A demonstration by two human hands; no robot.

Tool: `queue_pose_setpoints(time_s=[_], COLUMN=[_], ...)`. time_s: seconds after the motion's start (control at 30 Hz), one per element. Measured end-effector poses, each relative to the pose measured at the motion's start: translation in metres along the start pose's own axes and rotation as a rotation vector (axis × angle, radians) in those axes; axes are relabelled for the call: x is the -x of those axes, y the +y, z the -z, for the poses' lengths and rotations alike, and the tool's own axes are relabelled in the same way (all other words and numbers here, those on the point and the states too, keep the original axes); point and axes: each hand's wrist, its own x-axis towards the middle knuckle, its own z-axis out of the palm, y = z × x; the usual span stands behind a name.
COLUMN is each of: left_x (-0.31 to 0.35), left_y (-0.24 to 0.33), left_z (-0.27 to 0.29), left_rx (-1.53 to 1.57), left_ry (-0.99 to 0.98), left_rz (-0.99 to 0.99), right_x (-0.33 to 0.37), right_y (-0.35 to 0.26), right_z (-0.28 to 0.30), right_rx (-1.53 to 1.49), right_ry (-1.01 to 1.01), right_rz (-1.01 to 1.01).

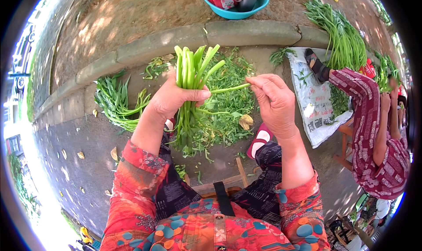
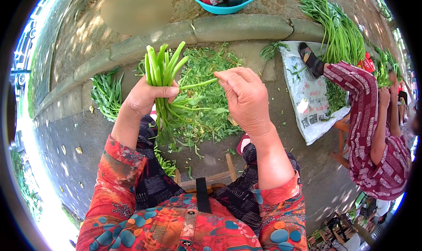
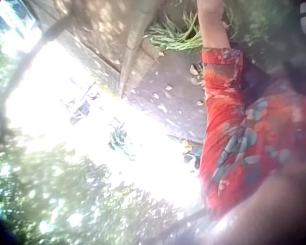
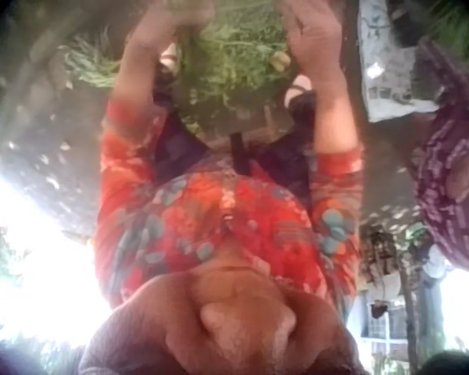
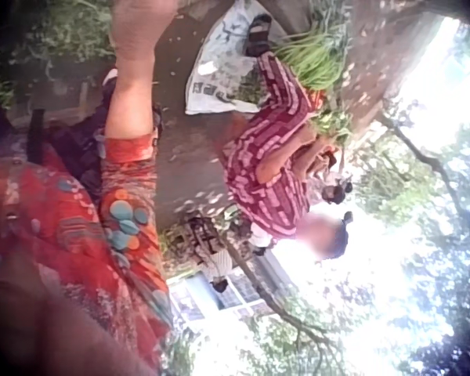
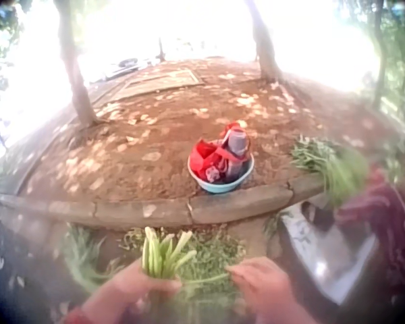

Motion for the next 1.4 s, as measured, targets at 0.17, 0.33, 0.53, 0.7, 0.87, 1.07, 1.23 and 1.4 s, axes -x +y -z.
queue_pose_setpoints(time_s=[0.17, 0.33, 0.53, 0.7, 0.87, 1.07, 1.23, 1.4], left_x=[0.001, 0.0, 0.004, 0.003, 0.011, 0.013, 0.016, 0.021], left_y=[0.0, -0.005, -0.005, -0.016, -0.016, -0.019, -0.006, -0.019], left_z=[0.0, 0.006, -0.001, -0.011, -0.007, 0.009, -0.002, 0.0], left_rx=[-0.042, -0.021, -0.034, 0.067, 0.077, 0.024, -0.02, -0.015], left_ry=[0.022, 0.02, 0.107, 0.151, 0.185, 0.127, 0.169, 0.174], left_rz=[0.019, -0.016, -0.021, 0.001, 0.014, -0.007, -0.037, -0.058], right_x=[0.001, 0.001, 0.008, 0.022, 0.038, 0.037, 0.019, 0.015], right_y=[0.004, 0.003, 0.002, 0.004, -0.009, -0.021, -0.016, -0.016], right_z=[-0.004, -0.007, 0.0, -0.003, -0.004, -0.018, -0.017, -0.016], right_rx=[0.198, 0.243, 0.36, 0.375, 0.331, 0.268, 0.135, -0.007], right_ry=[-0.044, -0.055, -0.199, -0.104, -0.033, 0.048, 0.046, -0.044], right_rz=[0.104, 0.16, 0.175, 0.165, 0.15, 0.082, 0.028, -0.068])
